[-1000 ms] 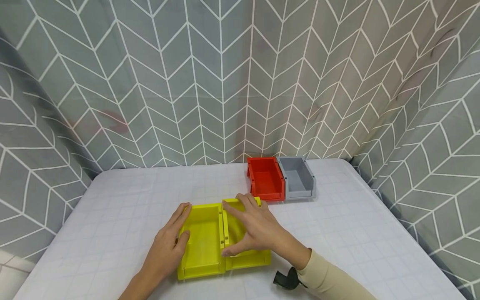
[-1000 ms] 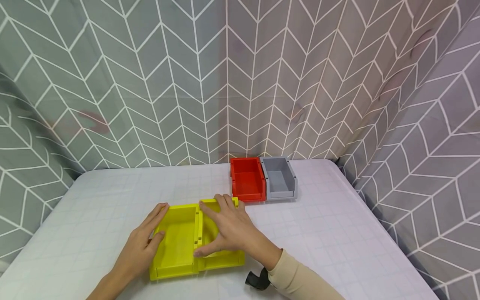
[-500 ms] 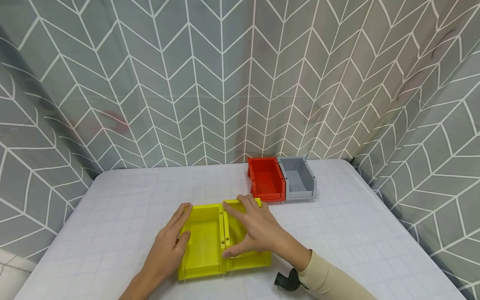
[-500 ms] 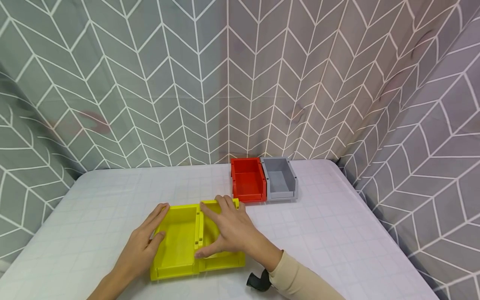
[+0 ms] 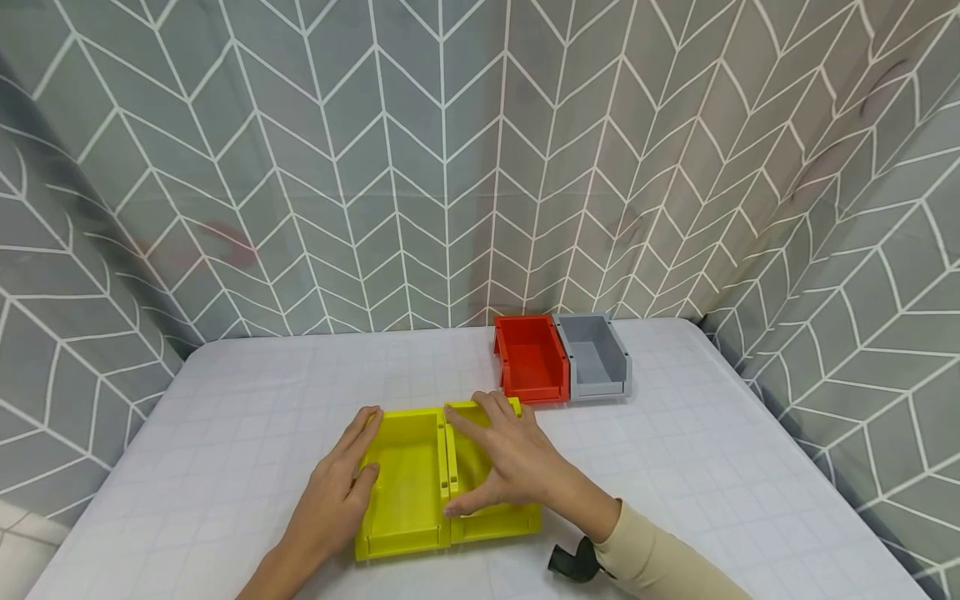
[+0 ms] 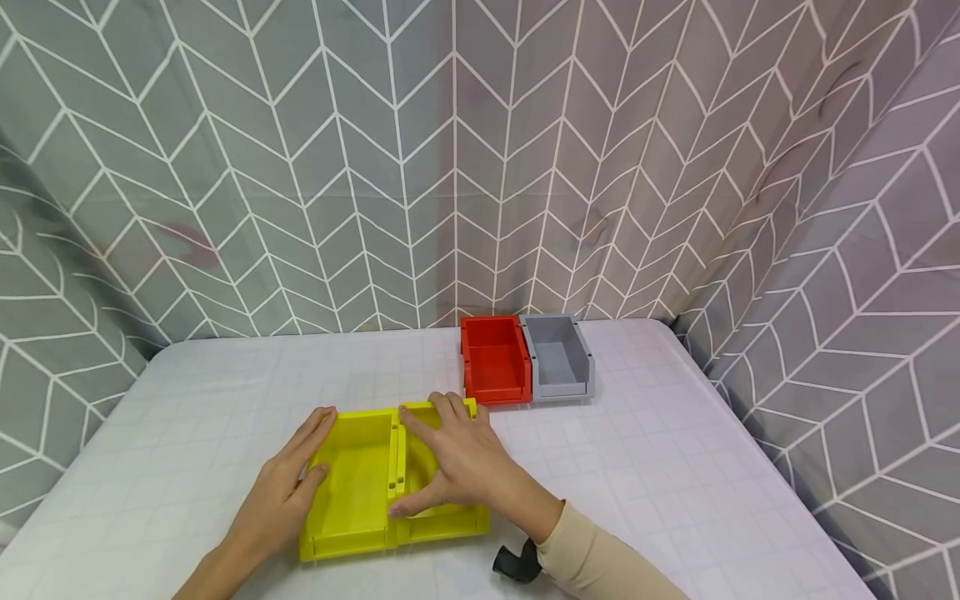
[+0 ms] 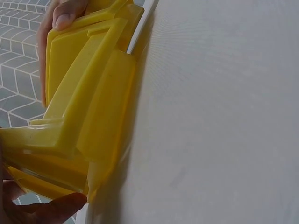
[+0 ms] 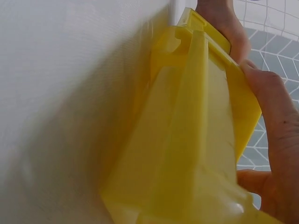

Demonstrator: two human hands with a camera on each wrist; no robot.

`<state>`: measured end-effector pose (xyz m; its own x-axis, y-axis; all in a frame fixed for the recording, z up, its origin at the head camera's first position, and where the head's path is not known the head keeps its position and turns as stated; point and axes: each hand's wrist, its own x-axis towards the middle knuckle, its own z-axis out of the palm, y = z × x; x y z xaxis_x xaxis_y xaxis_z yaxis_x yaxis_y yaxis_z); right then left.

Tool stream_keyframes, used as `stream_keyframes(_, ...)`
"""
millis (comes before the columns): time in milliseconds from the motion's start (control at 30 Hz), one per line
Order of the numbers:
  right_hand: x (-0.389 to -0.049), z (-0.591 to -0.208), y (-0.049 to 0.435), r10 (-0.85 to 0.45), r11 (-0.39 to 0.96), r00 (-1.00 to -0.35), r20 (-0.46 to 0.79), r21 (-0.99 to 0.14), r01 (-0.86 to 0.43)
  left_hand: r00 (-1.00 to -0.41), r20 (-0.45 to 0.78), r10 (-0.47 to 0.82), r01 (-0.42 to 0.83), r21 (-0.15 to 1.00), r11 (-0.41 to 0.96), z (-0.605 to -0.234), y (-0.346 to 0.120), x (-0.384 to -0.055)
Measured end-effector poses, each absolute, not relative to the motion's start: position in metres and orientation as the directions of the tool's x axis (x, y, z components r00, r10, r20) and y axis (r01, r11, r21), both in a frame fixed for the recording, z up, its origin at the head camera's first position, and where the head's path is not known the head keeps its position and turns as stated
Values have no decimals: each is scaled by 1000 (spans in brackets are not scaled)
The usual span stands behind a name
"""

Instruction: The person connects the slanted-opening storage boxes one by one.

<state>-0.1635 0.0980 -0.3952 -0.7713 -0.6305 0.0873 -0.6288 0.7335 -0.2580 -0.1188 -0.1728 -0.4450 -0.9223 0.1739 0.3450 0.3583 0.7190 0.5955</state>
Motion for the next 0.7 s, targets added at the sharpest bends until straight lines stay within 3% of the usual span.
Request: stream_keyframes(700,-164,-399,98,-630,738,-774,68,-260,-623,-932,314,183,345,610,713,-444,-173,-119)
